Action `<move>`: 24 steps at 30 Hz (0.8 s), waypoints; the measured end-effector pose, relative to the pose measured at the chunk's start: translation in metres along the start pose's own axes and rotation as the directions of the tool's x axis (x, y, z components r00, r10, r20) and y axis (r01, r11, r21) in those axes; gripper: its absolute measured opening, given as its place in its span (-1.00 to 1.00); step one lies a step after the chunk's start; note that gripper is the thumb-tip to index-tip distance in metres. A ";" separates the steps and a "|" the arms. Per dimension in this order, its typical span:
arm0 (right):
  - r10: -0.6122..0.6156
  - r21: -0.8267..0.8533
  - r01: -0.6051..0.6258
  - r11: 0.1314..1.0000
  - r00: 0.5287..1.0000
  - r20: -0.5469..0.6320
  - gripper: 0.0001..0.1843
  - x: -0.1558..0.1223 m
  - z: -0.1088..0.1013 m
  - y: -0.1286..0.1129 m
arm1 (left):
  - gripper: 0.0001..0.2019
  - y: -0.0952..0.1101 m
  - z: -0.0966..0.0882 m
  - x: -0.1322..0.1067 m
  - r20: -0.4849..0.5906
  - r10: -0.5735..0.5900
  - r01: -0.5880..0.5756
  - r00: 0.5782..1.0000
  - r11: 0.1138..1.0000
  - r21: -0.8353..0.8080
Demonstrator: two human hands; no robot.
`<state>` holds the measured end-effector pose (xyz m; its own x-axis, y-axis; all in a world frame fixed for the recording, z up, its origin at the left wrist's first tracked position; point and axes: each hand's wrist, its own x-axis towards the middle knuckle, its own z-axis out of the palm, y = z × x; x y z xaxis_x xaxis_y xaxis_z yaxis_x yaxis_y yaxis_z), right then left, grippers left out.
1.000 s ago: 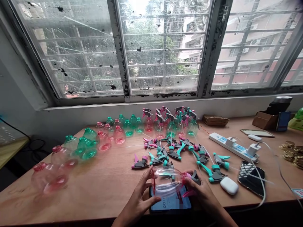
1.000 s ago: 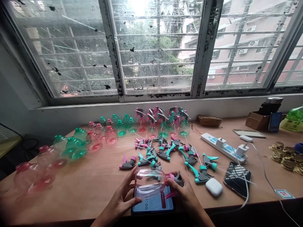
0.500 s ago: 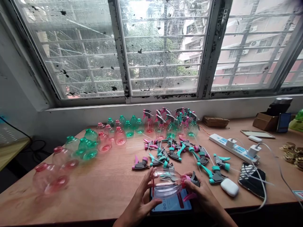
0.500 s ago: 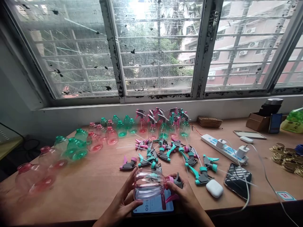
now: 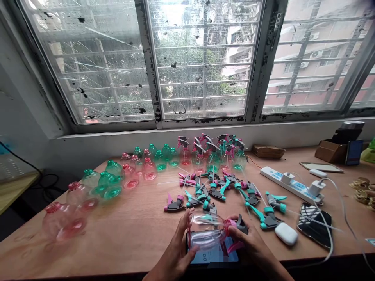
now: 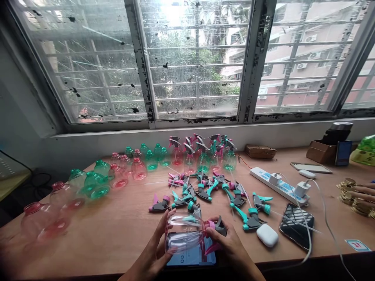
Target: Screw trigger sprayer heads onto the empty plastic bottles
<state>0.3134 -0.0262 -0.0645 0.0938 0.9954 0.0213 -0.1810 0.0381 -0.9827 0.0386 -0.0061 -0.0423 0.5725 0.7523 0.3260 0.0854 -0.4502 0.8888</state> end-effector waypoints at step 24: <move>0.037 0.090 -0.038 0.995 0.999 0.013 -0.50 0.001 0.005 -0.004 | -0.21 -0.006 0.001 0.004 -0.049 -0.041 0.042 0.998 0.999 0.006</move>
<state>0.3096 -0.0252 -0.0595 0.0743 0.9972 -0.0122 -0.2719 0.0084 -0.9623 0.0416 -0.0008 -0.0472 0.5276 0.7931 0.3044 0.1140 -0.4212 0.8998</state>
